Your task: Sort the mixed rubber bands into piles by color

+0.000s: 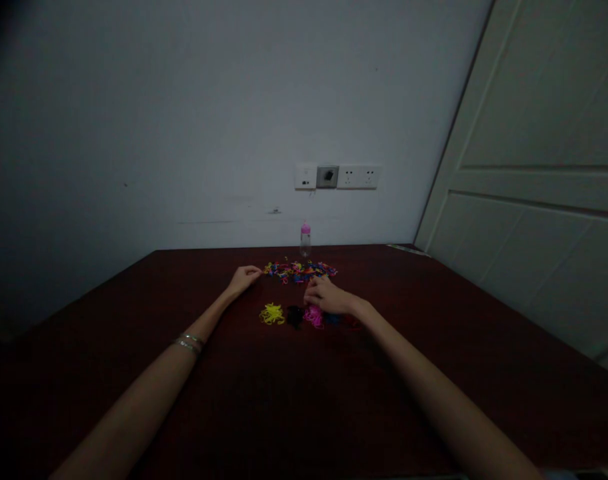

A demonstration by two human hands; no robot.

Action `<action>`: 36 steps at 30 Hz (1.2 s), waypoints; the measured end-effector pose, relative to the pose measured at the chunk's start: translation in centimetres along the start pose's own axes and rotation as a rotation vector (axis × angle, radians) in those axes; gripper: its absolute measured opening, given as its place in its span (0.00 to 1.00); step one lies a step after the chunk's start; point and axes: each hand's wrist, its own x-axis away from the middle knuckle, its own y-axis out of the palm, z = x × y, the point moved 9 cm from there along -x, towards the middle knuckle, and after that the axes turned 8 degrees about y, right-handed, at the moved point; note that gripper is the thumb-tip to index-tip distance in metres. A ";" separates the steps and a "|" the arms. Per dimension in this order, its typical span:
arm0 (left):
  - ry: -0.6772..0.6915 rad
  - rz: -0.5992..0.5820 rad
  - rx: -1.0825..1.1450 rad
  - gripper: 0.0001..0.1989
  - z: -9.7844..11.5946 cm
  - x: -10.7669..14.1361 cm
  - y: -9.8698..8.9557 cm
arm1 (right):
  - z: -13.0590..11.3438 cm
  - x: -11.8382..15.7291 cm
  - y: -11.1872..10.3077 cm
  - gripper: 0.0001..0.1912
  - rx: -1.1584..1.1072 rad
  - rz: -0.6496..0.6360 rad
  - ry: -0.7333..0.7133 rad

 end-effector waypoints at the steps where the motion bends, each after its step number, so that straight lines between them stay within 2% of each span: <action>1: 0.001 -0.001 0.003 0.11 0.1 0.0 0.0 | 0.3 0.1 -0.6 0.20 -0.012 0.042 0.005; 5: -0.006 -0.003 0.019 0.10 0.2 0.0 0.0 | 2.9 0.7 -2.4 0.20 -0.019 0.194 0.083; 8: -0.007 0.001 0.018 0.09 0.4 0.1 -0.1 | 4.4 1.5 -2.7 0.21 -0.016 0.231 0.120; 13: -0.012 0.004 0.008 0.09 0.4 0.1 -0.1 | 5.4 2.8 -3.1 0.21 -0.010 0.293 0.125; 15: -0.014 -0.001 0.003 0.09 0.5 0.2 -0.1 | 6.6 3.2 -3.4 0.21 0.016 0.332 0.163; 20: -0.011 0.000 -0.034 0.10 0.7 0.2 -0.1 | 12.8 4.7 -3.8 0.21 0.121 0.440 0.357; 24: 0.044 -0.019 -0.138 0.12 1.2 0.0 0.2 | 17.5 6.2 -2.3 0.21 0.138 0.435 0.501; 27: 0.108 -0.095 -0.213 0.13 2.2 0.0 1.3 | 18.8 7.0 -1.2 0.21 0.155 0.417 0.556; 32: 0.176 -0.310 -0.347 0.15 5.1 0.7 5.0 | 18.4 7.3 -0.9 0.24 0.196 0.409 0.583; 36: 0.152 -0.338 -0.483 0.12 6.6 0.8 6.8 | 18.4 7.5 -0.9 0.23 0.199 0.427 0.596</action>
